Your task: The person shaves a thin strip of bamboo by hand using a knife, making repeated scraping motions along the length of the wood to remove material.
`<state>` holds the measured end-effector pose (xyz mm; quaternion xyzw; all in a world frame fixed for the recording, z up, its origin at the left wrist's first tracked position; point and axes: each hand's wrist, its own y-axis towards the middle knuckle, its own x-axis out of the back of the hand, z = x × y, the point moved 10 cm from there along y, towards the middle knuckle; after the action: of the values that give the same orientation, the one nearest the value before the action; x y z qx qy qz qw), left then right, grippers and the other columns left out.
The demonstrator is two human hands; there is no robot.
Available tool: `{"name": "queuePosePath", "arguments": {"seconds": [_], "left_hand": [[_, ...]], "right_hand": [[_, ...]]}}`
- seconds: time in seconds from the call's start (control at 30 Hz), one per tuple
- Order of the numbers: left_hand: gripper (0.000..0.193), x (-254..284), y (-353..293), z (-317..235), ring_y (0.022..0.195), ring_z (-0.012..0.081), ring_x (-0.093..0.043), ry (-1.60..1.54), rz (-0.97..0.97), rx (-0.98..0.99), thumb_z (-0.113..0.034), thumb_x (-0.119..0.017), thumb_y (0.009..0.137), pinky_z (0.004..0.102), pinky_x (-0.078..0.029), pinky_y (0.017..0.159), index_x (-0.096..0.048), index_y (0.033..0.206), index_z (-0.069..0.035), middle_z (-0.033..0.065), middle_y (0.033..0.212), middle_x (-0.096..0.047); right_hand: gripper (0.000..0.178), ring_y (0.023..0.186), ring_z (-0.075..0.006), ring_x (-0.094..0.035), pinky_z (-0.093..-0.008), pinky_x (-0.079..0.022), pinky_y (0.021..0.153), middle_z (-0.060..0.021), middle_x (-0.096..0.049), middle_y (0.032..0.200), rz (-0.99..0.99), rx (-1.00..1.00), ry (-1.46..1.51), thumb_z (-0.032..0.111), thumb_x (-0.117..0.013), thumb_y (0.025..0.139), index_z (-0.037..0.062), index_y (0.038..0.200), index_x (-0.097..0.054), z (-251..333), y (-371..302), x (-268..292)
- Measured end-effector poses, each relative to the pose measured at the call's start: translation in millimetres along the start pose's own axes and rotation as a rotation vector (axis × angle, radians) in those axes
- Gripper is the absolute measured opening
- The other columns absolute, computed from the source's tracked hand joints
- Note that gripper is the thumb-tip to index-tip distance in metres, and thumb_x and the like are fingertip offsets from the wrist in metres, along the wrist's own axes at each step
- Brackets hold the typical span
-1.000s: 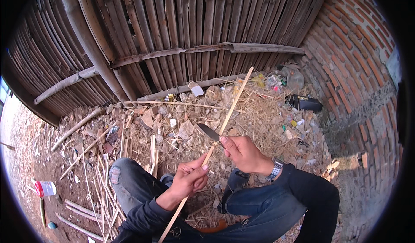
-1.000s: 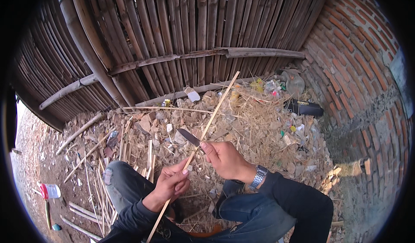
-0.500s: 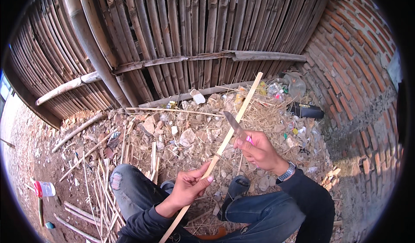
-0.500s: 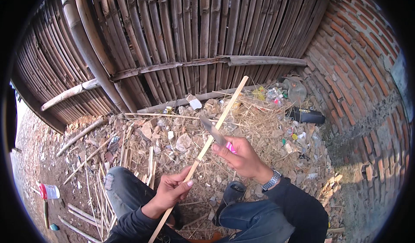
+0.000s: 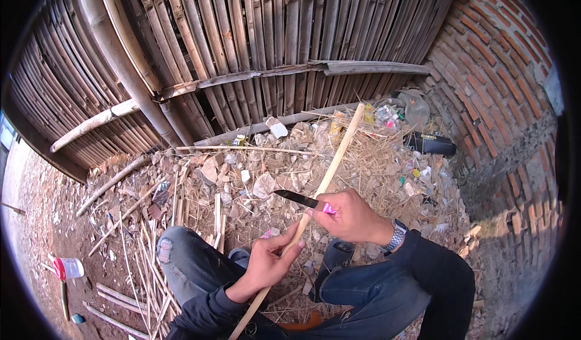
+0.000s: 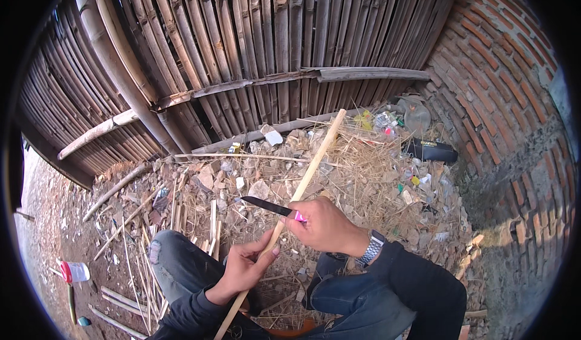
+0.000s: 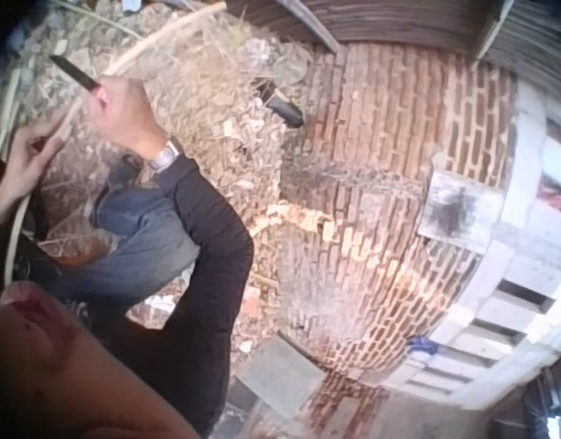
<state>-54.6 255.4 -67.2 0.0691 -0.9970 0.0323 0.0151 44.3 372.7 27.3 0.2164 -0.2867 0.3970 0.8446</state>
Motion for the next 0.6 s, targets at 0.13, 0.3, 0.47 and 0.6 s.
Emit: {"name": "queuePosePath", "arguments": {"seconds": [0.13, 0.3, 0.47, 0.6], "left_hand": [[0.045, -0.8, 0.2, 11.9, 0.071, -0.0017, -0.047, -0.044, -0.039, -0.016, -0.007, -0.068, 0.099, 0.0176, -0.04, 0.061, -0.058, 0.142, 0.002, -0.0092, 0.082, -0.06], [0.041, 9.7, 12.4, 25.7, 0.064, 0.001, -0.041, -0.155, -0.014, 0.126, -0.014, -0.065, 0.103, 0.023, -0.033, 0.054, -0.06, 0.14, 0.002, -0.0084, 0.07, -0.05], [0.046, 15.2, 8.3, 9.4, 0.053, 0.0022, -0.038, -0.401, 0.006, 0.141, -0.011, -0.064, 0.104, 0.022, -0.032, 0.049, -0.053, 0.148, -0.003, -0.008, 0.067, -0.047], [0.045, 7.3, 4.9, 0.6, 0.053, 0.0032, -0.04, -0.582, 0.114, 0.062, -0.007, -0.059, 0.105, 0.0228, -0.034, 0.049, -0.052, 0.149, -0.003, -0.0052, 0.065, -0.048]], "right_hand": [[0.017, 0.048, -0.0164, -0.053, -0.0358, -0.043, 0.05, -0.0128, -0.058, 0.056, 0.123, -0.125, 0.153, 0.012, -0.066, 0.089, -0.0014, 0.079, -0.066, -14.3, -0.5, -11.2], [0.024, 0.051, -0.0144, -0.052, -0.0325, -0.042, 0.052, -0.0094, -0.06, 0.06, 0.243, 0.036, 0.116, 0.017, -0.072, 0.092, 0.0004, 0.076, -0.066, 5.0, -4.6, -23.7], [0.027, 0.053, -0.0146, -0.054, -0.0336, -0.043, 0.053, -0.0095, -0.059, 0.061, -0.109, -0.067, 0.071, 0.024, -0.071, 0.095, 0.0009, 0.082, -0.065, 1.7, 3.0, 23.1], [0.031, 0.051, -0.016, -0.052, -0.0375, -0.04, 0.051, -0.0096, -0.055, 0.058, -0.298, -0.201, 0.115, 0.028, -0.06, 0.103, 0.0011, 0.088, -0.062, -21.2, -5.0, 58.4]]}}
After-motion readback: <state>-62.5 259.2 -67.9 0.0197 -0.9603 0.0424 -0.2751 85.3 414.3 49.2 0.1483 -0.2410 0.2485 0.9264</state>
